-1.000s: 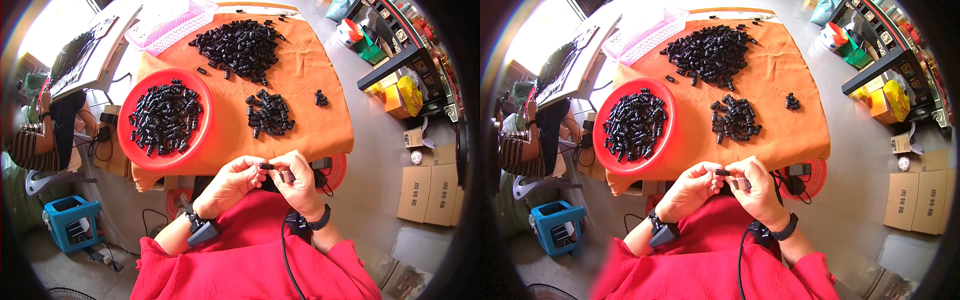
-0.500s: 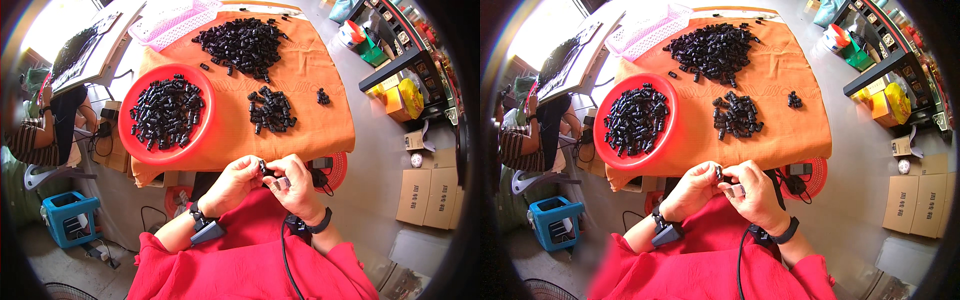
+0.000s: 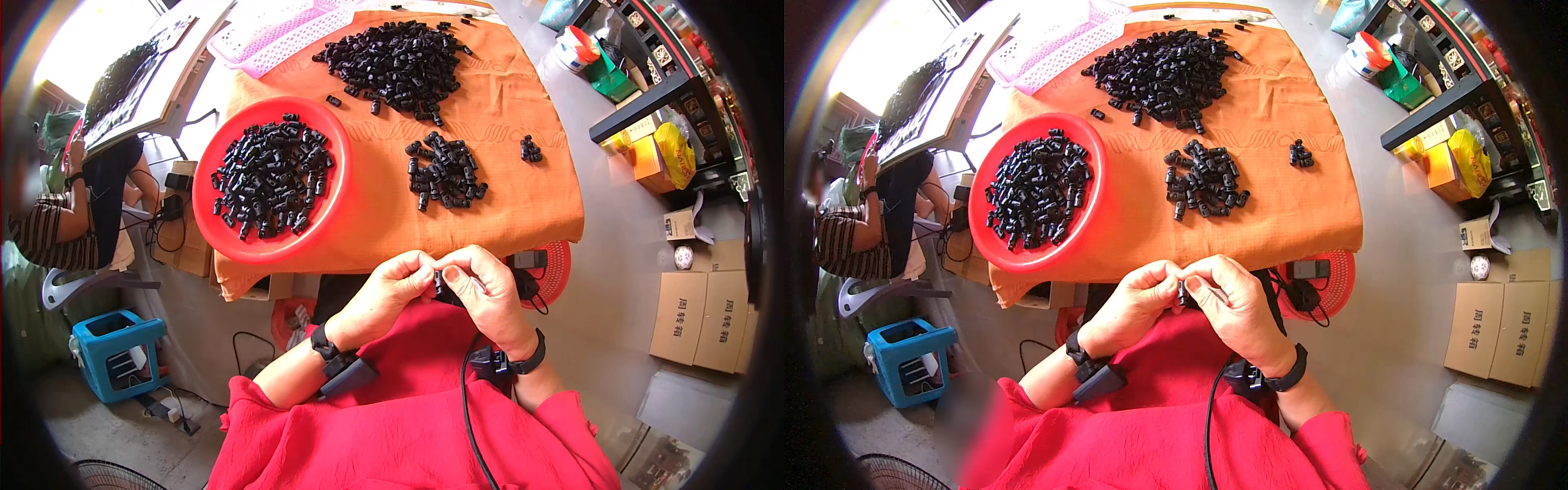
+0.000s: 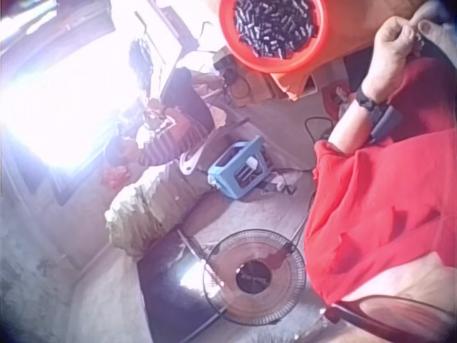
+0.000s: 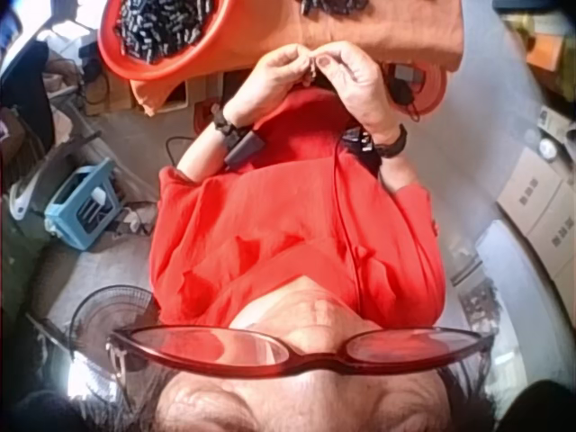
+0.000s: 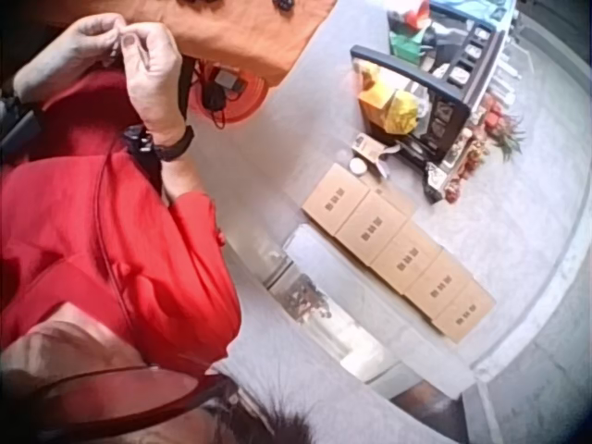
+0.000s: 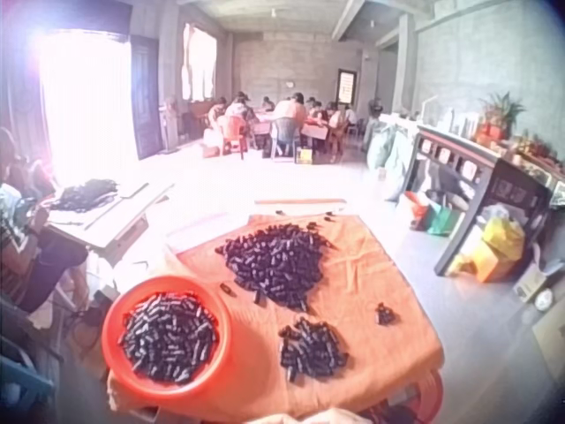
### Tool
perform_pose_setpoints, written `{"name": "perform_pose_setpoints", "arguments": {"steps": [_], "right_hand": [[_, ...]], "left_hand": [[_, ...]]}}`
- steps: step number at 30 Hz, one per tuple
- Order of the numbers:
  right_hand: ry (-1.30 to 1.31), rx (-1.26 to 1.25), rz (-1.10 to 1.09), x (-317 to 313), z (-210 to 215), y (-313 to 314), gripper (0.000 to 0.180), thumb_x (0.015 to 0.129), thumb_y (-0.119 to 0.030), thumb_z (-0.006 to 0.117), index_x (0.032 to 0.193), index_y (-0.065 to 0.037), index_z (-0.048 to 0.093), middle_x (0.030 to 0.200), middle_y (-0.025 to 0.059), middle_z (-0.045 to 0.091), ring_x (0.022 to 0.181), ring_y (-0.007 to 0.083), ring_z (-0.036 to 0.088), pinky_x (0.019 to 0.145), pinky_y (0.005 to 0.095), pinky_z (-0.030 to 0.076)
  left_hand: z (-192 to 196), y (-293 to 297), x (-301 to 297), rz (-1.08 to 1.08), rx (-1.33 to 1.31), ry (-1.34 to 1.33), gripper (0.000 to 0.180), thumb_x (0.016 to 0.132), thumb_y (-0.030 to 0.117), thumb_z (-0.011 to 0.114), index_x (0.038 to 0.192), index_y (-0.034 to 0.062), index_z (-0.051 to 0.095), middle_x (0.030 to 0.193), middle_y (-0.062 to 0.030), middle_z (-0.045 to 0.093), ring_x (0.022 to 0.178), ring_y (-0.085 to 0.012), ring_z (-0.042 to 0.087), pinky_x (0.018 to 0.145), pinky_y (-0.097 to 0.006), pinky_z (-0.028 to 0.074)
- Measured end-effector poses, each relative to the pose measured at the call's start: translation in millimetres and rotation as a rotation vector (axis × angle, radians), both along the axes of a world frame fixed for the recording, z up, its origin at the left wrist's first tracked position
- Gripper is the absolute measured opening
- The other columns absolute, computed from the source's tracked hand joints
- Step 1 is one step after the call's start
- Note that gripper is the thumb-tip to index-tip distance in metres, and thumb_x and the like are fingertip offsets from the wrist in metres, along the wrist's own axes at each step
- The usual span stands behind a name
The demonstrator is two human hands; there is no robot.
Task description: Assembling small black plastic components by snapping pieces together.
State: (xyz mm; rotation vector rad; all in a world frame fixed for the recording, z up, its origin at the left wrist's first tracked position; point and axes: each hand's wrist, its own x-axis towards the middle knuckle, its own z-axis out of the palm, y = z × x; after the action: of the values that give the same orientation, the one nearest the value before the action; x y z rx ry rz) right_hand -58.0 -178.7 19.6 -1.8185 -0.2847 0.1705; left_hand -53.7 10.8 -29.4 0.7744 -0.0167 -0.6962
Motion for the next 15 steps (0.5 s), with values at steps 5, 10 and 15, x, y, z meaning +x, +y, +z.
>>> {"name": "perform_pose_setpoints", "arguments": {"steps": [5, 10, 15], "right_hand": [[0.012, 0.032, 0.065, -0.1, 13.7, 1.1, 0.023, 0.092, -0.003, 0.07, 0.114, -0.002, 0.064, 0.09, 0.0051, 0.061, 0.078, 0.0127, 0.061, 0.069, 0.0268, 0.052], [-0.239, -0.151, 0.053, 0.0, 8.7, 3.9, 0.033, 0.083, -0.005, 0.078, 0.112, -0.004, 0.063, 0.085, 0.0077, 0.059, 0.073, 0.0185, 0.061, 0.063, 0.0307, 0.051], [-0.293, -0.172, -0.011, -2.1, 7.8, 5.4, 0.033, 0.081, -0.007, 0.08, 0.109, -0.006, 0.062, 0.083, 0.008, 0.059, 0.069, 0.0204, 0.061, 0.06, 0.0315, 0.049]], "left_hand": [[0.5, 4.0, 1.5, -0.001, -0.023, 0.033, 0.019, 0.1, 0.026, 0.062, 0.1, 0.0075, 0.06, 0.097, 0.0005, 0.059, 0.09, -0.01, 0.053, 0.085, -0.027, 0.046], [4.1, -2.4, -0.3, -0.019, -0.095, 0.096, 0.027, 0.1, 0.032, 0.061, 0.105, 0.0058, 0.06, 0.104, -0.0027, 0.061, 0.097, -0.0113, 0.056, 0.09, -0.03, 0.047], [9.4, -3.9, 0.8, -0.049, -0.122, 0.11, 0.03, 0.101, 0.035, 0.06, 0.109, 0.0056, 0.06, 0.111, -0.0048, 0.062, 0.102, -0.0126, 0.058, 0.094, -0.031, 0.047]]}}
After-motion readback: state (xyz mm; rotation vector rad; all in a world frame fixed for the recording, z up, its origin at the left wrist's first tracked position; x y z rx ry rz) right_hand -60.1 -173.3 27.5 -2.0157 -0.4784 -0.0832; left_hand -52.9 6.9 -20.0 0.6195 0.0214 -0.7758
